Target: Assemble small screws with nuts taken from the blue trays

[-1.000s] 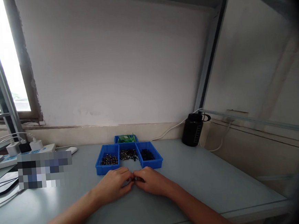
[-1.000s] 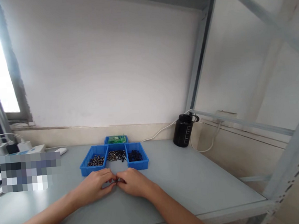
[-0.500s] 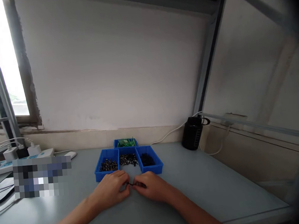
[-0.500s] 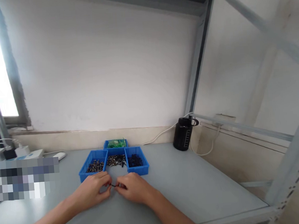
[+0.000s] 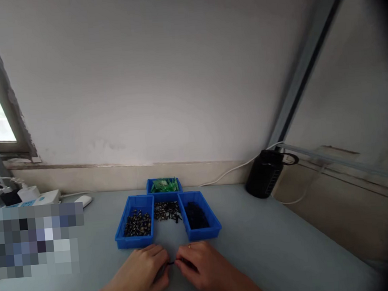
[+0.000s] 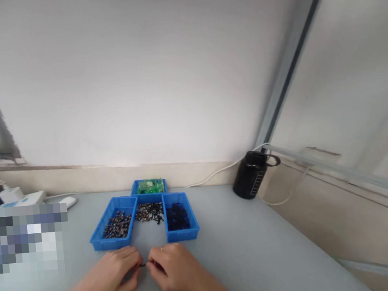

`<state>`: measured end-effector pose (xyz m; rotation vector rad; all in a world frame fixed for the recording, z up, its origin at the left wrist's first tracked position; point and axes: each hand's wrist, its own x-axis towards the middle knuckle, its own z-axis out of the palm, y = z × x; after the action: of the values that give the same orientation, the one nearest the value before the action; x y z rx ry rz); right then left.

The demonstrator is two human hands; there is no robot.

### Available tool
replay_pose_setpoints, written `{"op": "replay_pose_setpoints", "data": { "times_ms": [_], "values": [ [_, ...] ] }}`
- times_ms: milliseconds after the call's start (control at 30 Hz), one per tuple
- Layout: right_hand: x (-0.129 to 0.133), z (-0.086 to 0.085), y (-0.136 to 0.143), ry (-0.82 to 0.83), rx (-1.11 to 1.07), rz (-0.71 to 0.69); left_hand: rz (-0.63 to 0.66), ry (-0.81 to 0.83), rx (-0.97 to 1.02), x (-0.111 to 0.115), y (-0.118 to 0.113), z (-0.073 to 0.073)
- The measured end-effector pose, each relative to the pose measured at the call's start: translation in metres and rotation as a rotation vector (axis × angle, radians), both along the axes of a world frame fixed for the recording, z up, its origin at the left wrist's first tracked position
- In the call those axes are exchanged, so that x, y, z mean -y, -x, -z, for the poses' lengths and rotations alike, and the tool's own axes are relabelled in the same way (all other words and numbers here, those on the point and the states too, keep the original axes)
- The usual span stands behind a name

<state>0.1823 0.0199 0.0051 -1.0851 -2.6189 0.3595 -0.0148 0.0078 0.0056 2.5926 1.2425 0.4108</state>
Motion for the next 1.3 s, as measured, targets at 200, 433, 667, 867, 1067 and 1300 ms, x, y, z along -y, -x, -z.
{"op": "replay_pose_setpoints", "data": {
  "times_ms": [200,433,667,867,1067,1300],
  "values": [
    [-0.006,-0.004,0.001,0.131,0.04,0.033,0.051,-0.03,-0.071,-0.01,0.002,0.004],
    [-0.004,-0.002,0.0,0.16,0.017,0.011,0.107,-0.074,-0.037,-0.007,0.005,0.002],
    [-0.004,0.004,-0.001,0.089,0.045,-0.083,0.143,-0.087,0.079,-0.006,0.011,-0.004],
    [-0.004,0.004,0.004,0.017,0.026,-0.101,0.107,-0.077,0.17,-0.003,0.008,-0.004],
    [-0.002,0.006,0.007,-0.024,0.03,-0.108,0.109,-0.112,0.137,0.001,0.006,-0.004],
    [-0.002,-0.003,0.003,-0.117,0.02,-0.039,0.032,-0.088,0.132,-0.005,0.01,-0.005]
  ]
}}
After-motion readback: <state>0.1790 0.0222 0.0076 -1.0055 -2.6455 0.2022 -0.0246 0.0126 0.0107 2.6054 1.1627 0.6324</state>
